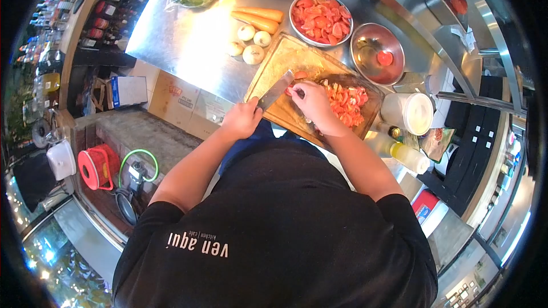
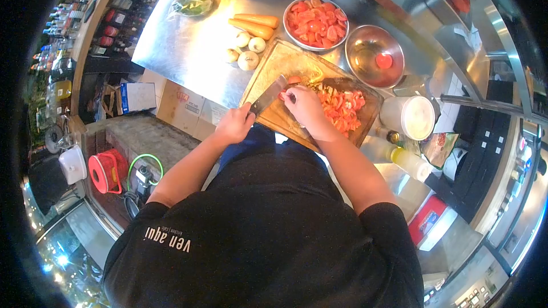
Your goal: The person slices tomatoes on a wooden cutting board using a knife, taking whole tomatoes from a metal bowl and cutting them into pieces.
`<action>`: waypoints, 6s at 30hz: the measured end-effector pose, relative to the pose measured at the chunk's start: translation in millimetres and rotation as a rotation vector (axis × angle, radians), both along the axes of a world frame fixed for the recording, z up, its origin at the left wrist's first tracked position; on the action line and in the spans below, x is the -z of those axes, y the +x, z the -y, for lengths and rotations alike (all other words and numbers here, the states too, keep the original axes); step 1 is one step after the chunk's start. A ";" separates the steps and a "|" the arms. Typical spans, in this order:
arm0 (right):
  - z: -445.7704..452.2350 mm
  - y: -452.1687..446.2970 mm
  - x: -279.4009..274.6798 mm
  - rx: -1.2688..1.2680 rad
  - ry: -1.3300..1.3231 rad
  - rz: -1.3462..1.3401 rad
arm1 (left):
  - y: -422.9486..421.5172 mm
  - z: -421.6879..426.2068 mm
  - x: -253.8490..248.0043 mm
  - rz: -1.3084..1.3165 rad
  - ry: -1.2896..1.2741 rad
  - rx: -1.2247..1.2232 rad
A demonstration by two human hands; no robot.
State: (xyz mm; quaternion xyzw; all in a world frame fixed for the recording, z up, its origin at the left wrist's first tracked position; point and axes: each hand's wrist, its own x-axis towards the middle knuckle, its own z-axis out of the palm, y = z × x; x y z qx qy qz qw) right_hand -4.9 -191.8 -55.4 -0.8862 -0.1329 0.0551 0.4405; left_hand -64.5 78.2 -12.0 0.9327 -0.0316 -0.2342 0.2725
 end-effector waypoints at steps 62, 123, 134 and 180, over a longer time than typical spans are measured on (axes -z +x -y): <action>34.4 108.5 -70.1 0.016 -0.353 0.206 | -22.7 -60.6 7.4 -0.013 -0.063 -0.114; 10.5 -11.1 -2.2 -0.049 -0.141 -0.102 | -9.4 25.8 23.3 -0.080 -0.069 0.057; 24.9 20.4 -24.9 -0.043 -0.318 0.136 | -43.0 -25.4 4.8 -0.197 -0.014 0.045; 212.3 108.0 -199.9 0.729 0.117 0.553 | -3.3 -32.0 2.0 0.006 -0.021 0.014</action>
